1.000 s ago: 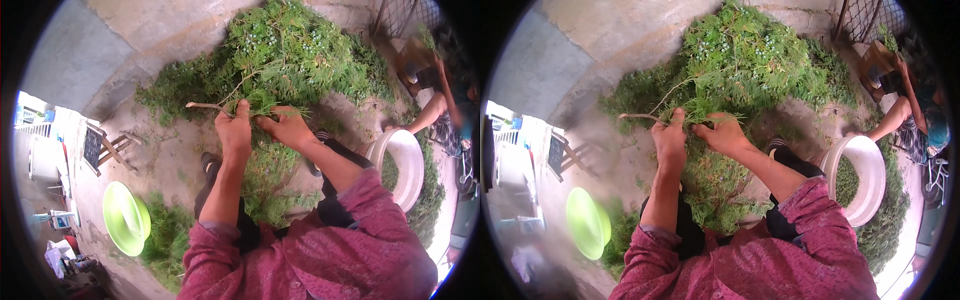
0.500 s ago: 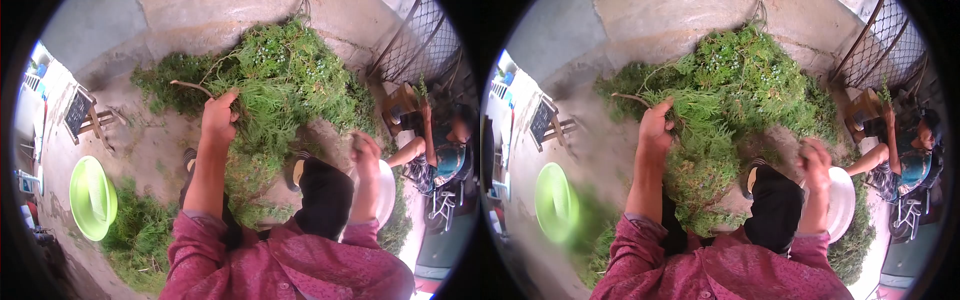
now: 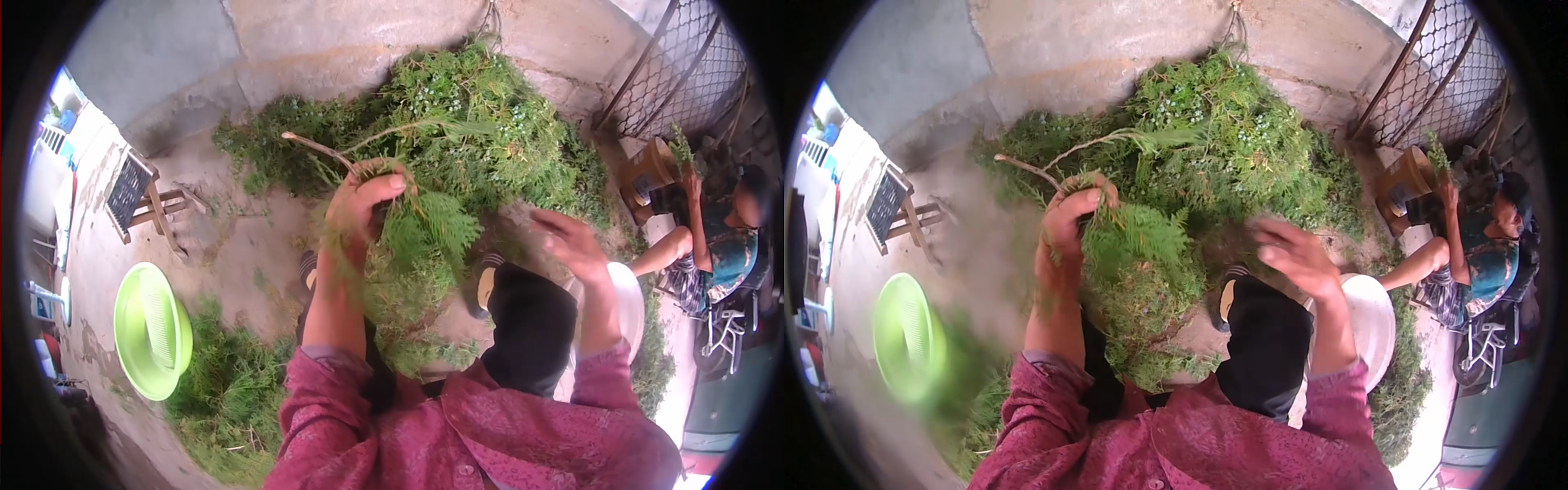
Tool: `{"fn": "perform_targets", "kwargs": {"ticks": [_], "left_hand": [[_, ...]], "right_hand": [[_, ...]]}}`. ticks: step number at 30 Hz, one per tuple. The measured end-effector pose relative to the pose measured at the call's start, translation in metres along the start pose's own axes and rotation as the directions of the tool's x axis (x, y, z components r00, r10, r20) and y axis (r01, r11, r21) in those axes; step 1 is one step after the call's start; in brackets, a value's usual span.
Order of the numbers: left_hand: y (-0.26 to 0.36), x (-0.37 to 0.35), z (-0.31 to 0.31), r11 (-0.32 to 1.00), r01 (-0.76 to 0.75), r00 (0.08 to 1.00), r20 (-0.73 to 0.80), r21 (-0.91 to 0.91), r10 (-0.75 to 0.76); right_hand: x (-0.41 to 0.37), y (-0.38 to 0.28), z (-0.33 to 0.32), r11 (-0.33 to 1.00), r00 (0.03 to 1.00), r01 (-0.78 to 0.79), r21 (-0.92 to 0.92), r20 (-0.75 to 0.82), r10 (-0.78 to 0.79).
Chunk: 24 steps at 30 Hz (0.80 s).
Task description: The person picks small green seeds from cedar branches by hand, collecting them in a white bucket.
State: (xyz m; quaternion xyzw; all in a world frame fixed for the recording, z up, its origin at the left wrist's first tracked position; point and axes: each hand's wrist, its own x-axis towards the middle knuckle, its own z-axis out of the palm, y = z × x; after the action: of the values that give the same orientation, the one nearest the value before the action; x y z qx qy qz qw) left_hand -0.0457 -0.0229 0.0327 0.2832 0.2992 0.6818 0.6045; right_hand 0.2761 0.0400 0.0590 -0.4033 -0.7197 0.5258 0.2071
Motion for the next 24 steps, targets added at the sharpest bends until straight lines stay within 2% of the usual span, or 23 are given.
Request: {"fn": "perform_targets", "kwargs": {"ticks": [1, 3, 5, 6, 8, 9, 10, 12, 13, 14, 16, 17, 18, 19, 20, 21, 22, 23, 24], "left_hand": [[-0.002, 0.002, -0.003, 0.999, -0.009, 0.998, 0.069, -0.038, 0.012], [-0.007, 0.003, -0.007, 0.999, -0.001, 0.994, 0.11, -0.045, 0.006], [-0.013, 0.004, -0.007, 0.999, -0.014, 0.984, 0.179, -0.031, 0.019], [-0.015, 0.006, -0.006, 1.0, 0.006, 0.984, 0.18, -0.021, -0.002], [-0.017, 0.012, -0.005, 1.0, -0.023, 0.954, 0.301, 0.013, 0.017], [-0.017, 0.014, -0.004, 1.0, -0.011, 0.955, 0.297, 0.024, 0.003], [-0.016, 0.015, -0.004, 0.999, -0.036, 0.941, 0.338, 0.018, 0.028], [-0.017, 0.014, 0.001, 0.999, -0.037, 0.923, 0.383, 0.026, 0.025], [-0.019, 0.012, 0.006, 0.999, -0.029, 0.94, 0.338, -0.044, 0.043], [-0.02, 0.012, 0.011, 0.993, -0.029, 0.954, 0.293, -0.115, 0.061], [-0.029, 0.022, 0.001, 0.995, -0.029, 0.931, 0.361, -0.097, 0.062], [-0.031, 0.025, 0.001, 0.996, -0.063, 0.931, 0.356, -0.067, 0.083], [-0.032, 0.028, 0.003, 0.994, -0.099, 0.929, 0.354, -0.038, 0.106], [-0.033, 0.03, 0.006, 0.996, -0.089, 0.926, 0.366, -0.029, 0.094], [-0.032, 0.031, 0.01, 0.991, -0.121, 0.932, 0.351, 0.058, 0.093], [-0.031, 0.031, 0.016, 0.978, -0.153, 0.936, 0.337, 0.144, 0.097], [-0.03, 0.031, 0.025, 0.978, -0.148, 0.933, 0.35, 0.149, 0.088], [-0.031, 0.029, 0.037, 0.971, -0.129, 0.973, 0.213, 0.199, 0.086], [-0.032, 0.03, 0.045, 0.964, -0.104, 0.993, 0.072, 0.246, 0.089]], "right_hand": [[0.02, -0.008, 0.016, 0.991, 0.993, 0.016, 0.13, 0.115, -0.032], [0.054, -0.021, 0.042, 0.987, 0.926, 0.041, 0.155, 0.364, -0.096], [0.075, -0.021, 0.068, 0.951, 0.864, 0.109, 0.288, 0.445, -0.234], [0.08, -0.021, 0.079, 0.947, 0.87, 0.101, 0.305, 0.434, -0.233], [0.086, -0.022, 0.092, 0.949, 0.785, 0.042, 0.313, 0.577, -0.226], [0.089, -0.026, 0.088, 0.999, 0.768, 0.023, 0.049, 0.639, -0.049], [0.086, -0.029, 0.089, 0.998, 0.769, 0.019, 0.065, 0.637, -0.056], [0.078, -0.034, 0.098, 0.956, 0.794, -0.068, 0.285, 0.596, -0.121], [0.077, -0.031, 0.101, 0.932, 0.822, -0.103, 0.346, 0.558, -0.116], [0.077, -0.027, 0.101, 0.927, 0.831, -0.102, 0.362, 0.543, -0.121], [0.08, -0.017, 0.1, 0.912, 0.913, -0.132, 0.389, 0.406, -0.041], [0.082, -0.013, 0.101, 0.919, 0.943, -0.071, 0.389, 0.326, -0.065], [0.081, -0.011, 0.099, 0.915, 0.947, -0.064, 0.399, 0.313, -0.07], [0.079, -0.012, 0.096, 0.926, 0.961, 0.021, 0.377, 0.249, -0.123], [0.078, -0.013, 0.093, 0.933, 0.966, 0.105, 0.345, 0.186, -0.178], [0.078, -0.01, 0.09, 0.93, 0.969, 0.111, 0.35, 0.171, -0.18], [0.08, -0.005, 0.088, 0.955, 0.966, 0.242, 0.169, 0.051, -0.254], [0.08, -0.003, 0.086, 0.94, 0.938, 0.34, -0.034, -0.054, -0.341], [0.081, -0.002, 0.083, 0.94, 0.937, 0.341, -0.032, -0.069, -0.342]]}}
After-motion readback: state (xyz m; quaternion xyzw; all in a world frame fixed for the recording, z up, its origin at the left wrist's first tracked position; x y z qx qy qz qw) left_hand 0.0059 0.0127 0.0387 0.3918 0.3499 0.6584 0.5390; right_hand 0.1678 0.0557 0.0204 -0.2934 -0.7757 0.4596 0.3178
